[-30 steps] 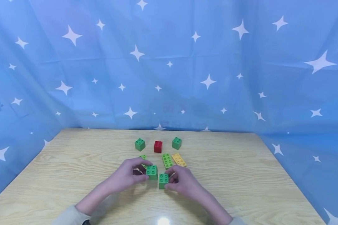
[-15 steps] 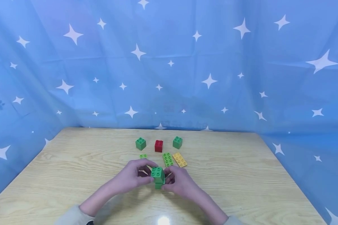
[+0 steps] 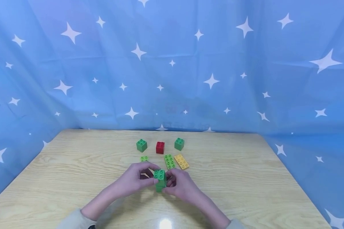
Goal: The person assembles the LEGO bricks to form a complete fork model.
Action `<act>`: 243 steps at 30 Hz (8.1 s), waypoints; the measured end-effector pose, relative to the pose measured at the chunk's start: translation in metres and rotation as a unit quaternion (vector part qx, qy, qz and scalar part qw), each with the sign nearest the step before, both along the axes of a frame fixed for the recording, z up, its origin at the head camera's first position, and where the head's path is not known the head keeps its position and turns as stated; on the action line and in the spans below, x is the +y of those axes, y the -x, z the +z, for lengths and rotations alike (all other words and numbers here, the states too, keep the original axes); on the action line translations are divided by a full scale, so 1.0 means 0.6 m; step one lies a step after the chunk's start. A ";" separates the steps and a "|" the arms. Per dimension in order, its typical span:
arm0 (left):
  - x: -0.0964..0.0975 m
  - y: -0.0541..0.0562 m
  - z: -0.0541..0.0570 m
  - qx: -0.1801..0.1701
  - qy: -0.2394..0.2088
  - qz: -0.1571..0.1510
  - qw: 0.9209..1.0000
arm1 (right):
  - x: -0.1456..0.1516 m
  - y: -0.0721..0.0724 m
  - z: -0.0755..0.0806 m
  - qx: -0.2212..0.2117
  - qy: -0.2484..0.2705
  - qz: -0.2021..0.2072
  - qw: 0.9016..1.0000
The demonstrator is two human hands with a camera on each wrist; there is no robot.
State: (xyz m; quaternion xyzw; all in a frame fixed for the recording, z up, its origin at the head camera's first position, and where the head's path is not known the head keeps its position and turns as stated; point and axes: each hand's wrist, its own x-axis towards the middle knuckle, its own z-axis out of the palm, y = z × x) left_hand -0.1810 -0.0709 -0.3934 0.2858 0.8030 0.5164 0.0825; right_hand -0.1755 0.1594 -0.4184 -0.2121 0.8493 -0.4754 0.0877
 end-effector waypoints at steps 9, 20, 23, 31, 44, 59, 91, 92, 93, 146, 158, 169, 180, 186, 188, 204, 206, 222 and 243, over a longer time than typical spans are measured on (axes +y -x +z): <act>0.001 0.003 -0.006 -0.001 0.006 0.003 1.000 | -0.002 0.002 -0.003 -0.011 -0.005 -0.001 1.000; 0.000 0.006 -0.007 -0.008 -0.006 0.009 1.000 | -0.008 0.002 0.002 -0.017 0.002 -0.003 1.000; 0.001 0.007 -0.009 -0.010 -0.009 0.010 1.000 | -0.009 0.001 0.002 -0.012 0.003 -0.003 1.000; 0.008 0.010 -0.006 -0.004 -0.005 0.006 1.000 | -0.009 0.002 0.005 -0.003 -0.009 -0.006 1.000; 0.015 0.008 -0.013 -0.015 -0.014 0.020 1.000 | -0.007 0.000 0.009 0.003 -0.034 -0.018 0.999; 0.022 0.011 0.000 0.019 0.035 0.008 0.999 | 0.002 0.003 0.012 0.015 -0.055 0.001 0.998; -0.009 0.005 -0.021 -0.030 0.016 0.000 0.999 | -0.004 -0.002 0.014 0.003 -0.019 0.009 1.000; -0.009 0.006 -0.022 -0.035 0.012 -0.002 0.999 | -0.004 -0.002 0.014 0.002 -0.016 0.006 1.000; -0.008 0.006 -0.024 -0.040 0.010 -0.001 0.999 | -0.004 -0.004 0.014 -0.001 -0.010 0.002 1.000; -0.295 0.026 -0.022 -0.016 0.011 0.181 0.983 | -0.320 0.101 0.022 0.059 -0.025 0.102 0.993; -0.308 0.023 -0.029 -0.026 0.003 0.185 0.982 | -0.298 0.091 0.031 0.034 -0.044 0.085 0.995; -0.304 0.008 0.022 0.048 0.021 0.238 0.970 | -0.183 0.075 0.081 0.046 -0.061 0.039 0.996; -0.221 -0.017 0.062 0.146 -0.107 0.239 0.954 | -0.077 0.066 0.099 0.076 -0.037 -0.039 0.996; -0.170 -0.010 0.059 0.132 -0.097 0.201 0.966 | -0.044 0.055 0.063 0.074 -0.077 -0.137 0.985; -0.153 -0.003 0.053 0.113 -0.076 0.183 0.974 | -0.038 0.051 0.051 0.070 -0.080 -0.163 0.981; -0.069 0.082 0.001 0.044 0.070 0.055 0.995 | -0.024 0.054 0.022 0.062 -0.112 -0.203 0.971; -0.067 0.089 -0.003 0.037 0.071 0.037 0.996 | -0.027 0.057 0.021 0.061 -0.119 -0.203 0.970; -0.063 0.109 -0.028 0.018 0.110 -0.008 0.994 | -0.035 0.064 0.015 0.087 -0.198 -0.185 0.959; -0.070 0.079 -0.022 0.062 0.166 0.010 0.984 | -0.019 0.036 0.022 0.120 -0.225 -0.106 0.961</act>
